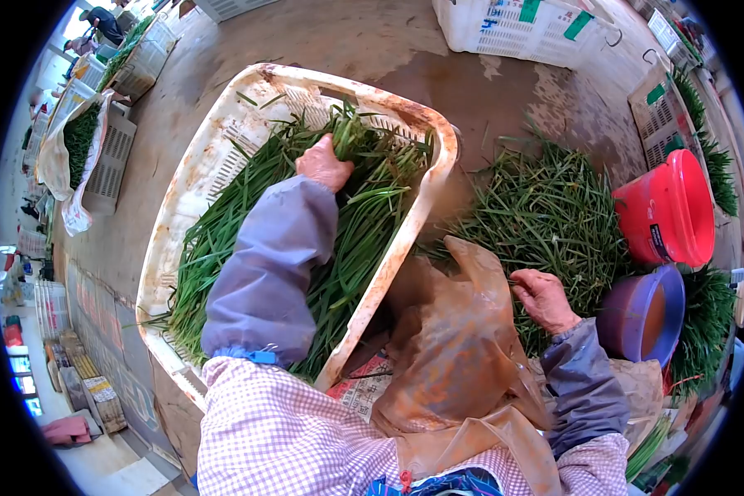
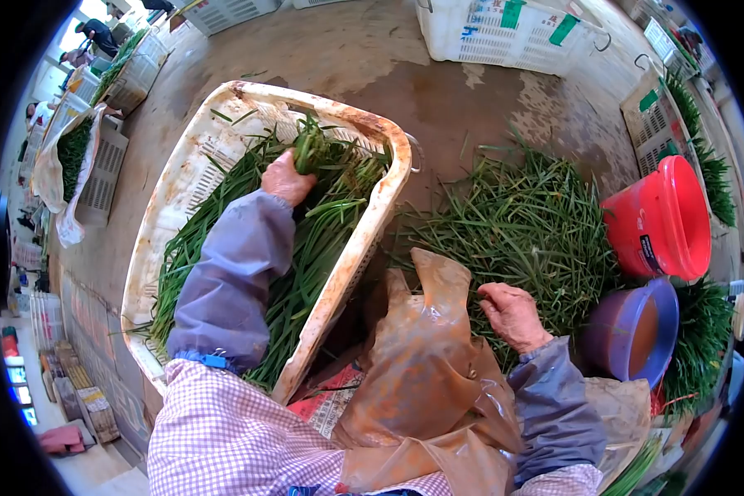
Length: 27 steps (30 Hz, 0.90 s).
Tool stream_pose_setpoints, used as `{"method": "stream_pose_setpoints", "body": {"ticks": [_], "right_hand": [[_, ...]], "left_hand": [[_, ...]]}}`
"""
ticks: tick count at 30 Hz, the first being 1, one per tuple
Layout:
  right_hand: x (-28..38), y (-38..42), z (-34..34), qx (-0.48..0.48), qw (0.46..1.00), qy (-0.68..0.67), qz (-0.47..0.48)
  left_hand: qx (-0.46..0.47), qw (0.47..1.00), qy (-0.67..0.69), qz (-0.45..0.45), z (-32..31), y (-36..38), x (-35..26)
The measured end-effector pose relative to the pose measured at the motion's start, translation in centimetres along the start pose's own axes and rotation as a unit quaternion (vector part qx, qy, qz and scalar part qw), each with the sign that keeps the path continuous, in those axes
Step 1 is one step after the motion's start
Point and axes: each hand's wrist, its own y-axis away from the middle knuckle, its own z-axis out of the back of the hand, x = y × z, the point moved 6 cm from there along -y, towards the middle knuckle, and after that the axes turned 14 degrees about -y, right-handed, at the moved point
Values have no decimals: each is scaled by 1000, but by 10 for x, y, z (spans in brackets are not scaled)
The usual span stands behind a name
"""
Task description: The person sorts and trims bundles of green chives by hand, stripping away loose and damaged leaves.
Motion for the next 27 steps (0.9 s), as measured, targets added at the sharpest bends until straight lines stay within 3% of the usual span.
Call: {"method": "stream_pose_setpoints", "body": {"ticks": [5,7,11,15,17,19,20,23,24,27], "right_hand": [[15,-12,33,-46,992,-83,-78],[34,-26,39,-82,965,-234,-89],[121,-74,37,-57,947,-317,-1],[184,-139,-8,9,939,-334,82],[179,-172,-47,10,898,-439,-32],[167,-216,-73,55,937,-323,-122],[157,-246,-89,109,959,-261,1],[165,-272,-111,97,966,-215,104],[153,-286,-126,59,963,-260,42],[138,-326,-158,-15,919,-389,-58]], "left_hand": [[-106,966,229,-54,33,21,38],[-112,957,265,-43,52,37,50],[-94,897,415,-120,70,57,57],[-21,908,405,-106,40,31,53],[3,894,437,-99,29,17,49],[46,879,466,-92,31,14,44],[51,872,481,-81,30,12,46],[64,841,528,-95,33,8,49],[111,847,511,-100,28,6,50],[55,842,522,-128,19,6,45]]}}
